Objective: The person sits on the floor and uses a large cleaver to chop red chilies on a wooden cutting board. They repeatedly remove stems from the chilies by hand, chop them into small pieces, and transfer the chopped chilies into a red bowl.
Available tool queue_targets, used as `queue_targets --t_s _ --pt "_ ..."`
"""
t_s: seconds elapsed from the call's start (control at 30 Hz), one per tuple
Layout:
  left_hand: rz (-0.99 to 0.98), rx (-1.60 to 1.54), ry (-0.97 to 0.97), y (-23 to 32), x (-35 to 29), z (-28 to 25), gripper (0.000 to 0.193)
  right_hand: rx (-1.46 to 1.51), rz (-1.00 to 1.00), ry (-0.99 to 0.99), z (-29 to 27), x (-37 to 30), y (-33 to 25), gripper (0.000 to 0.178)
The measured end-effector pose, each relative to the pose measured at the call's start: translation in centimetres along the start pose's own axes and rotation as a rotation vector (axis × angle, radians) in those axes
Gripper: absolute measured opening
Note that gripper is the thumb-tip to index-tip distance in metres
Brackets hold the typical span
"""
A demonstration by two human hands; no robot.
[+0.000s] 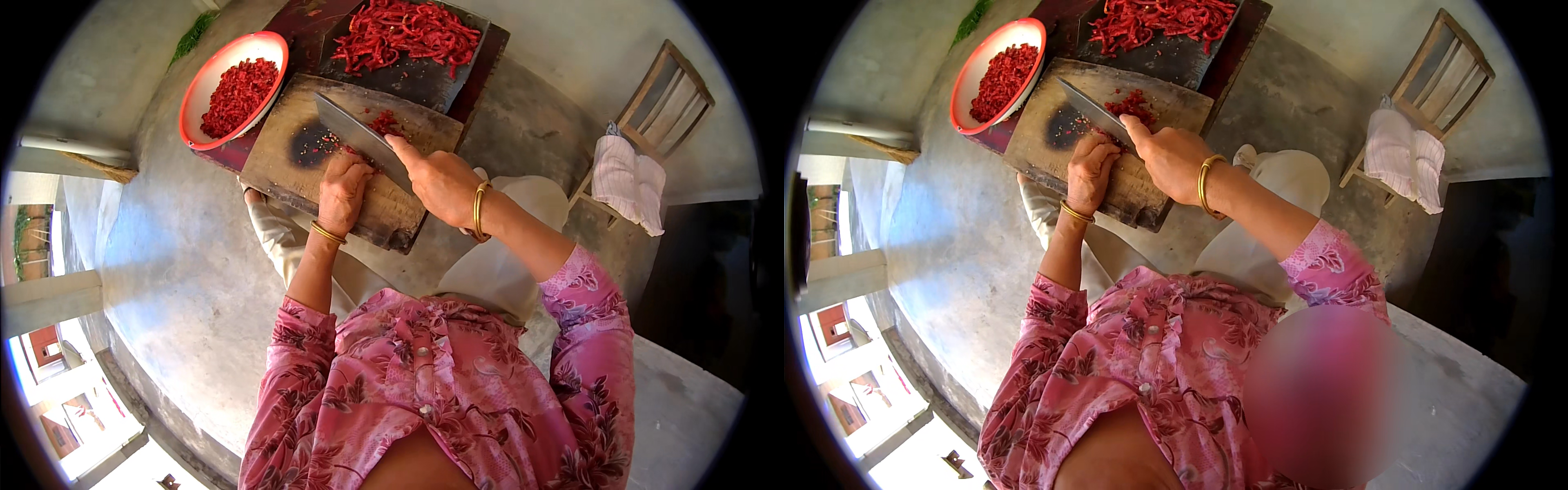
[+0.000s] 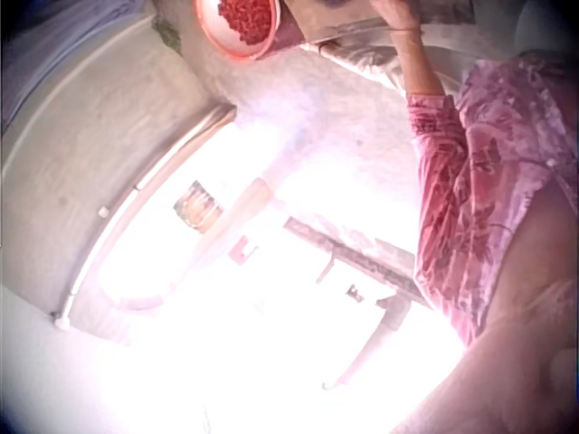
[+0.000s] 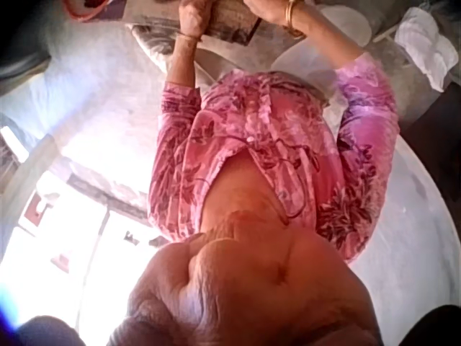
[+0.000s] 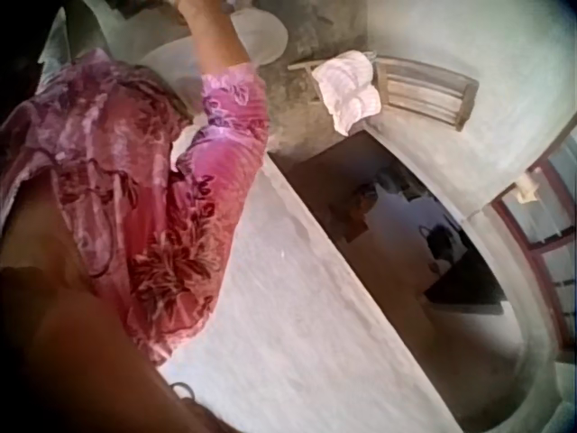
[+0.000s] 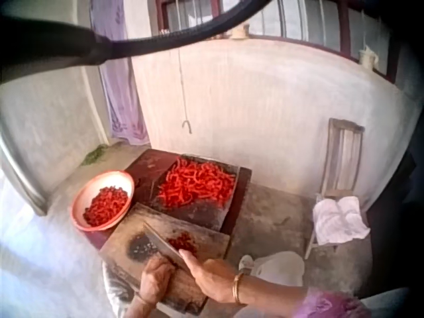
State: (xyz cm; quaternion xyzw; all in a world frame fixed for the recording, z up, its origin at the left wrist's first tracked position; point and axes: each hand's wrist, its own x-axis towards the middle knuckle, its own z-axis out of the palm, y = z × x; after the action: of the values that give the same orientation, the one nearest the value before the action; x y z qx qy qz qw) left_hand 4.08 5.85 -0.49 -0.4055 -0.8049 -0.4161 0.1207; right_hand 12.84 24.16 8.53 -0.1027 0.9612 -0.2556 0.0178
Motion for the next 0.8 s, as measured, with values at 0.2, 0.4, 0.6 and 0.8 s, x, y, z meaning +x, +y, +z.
queue_targets --t_s 0.2,0.4,0.6,0.8 --pt "-0.007 0.009 -0.047 -0.1 0.0 -0.8 0.012 0.069 0.017 -0.064 -1.5 -1.5 -0.6 0.068" --pt "0.072 0.035 -0.103 0.0 -0.1 -1.3 0.013 -0.006 0.084 -0.23 -2.1 -1.8 -1.5 0.062" --pt "0.077 0.013 -0.082 0.1 -0.5 -1.5 0.013 -0.097 0.108 -0.299 -2.1 1.2 -3.3 0.068" --pt "0.036 0.014 -0.068 0.4 -0.8 -1.6 0.013 -0.141 0.093 -0.214 -0.3 3.3 -4.8 0.07"
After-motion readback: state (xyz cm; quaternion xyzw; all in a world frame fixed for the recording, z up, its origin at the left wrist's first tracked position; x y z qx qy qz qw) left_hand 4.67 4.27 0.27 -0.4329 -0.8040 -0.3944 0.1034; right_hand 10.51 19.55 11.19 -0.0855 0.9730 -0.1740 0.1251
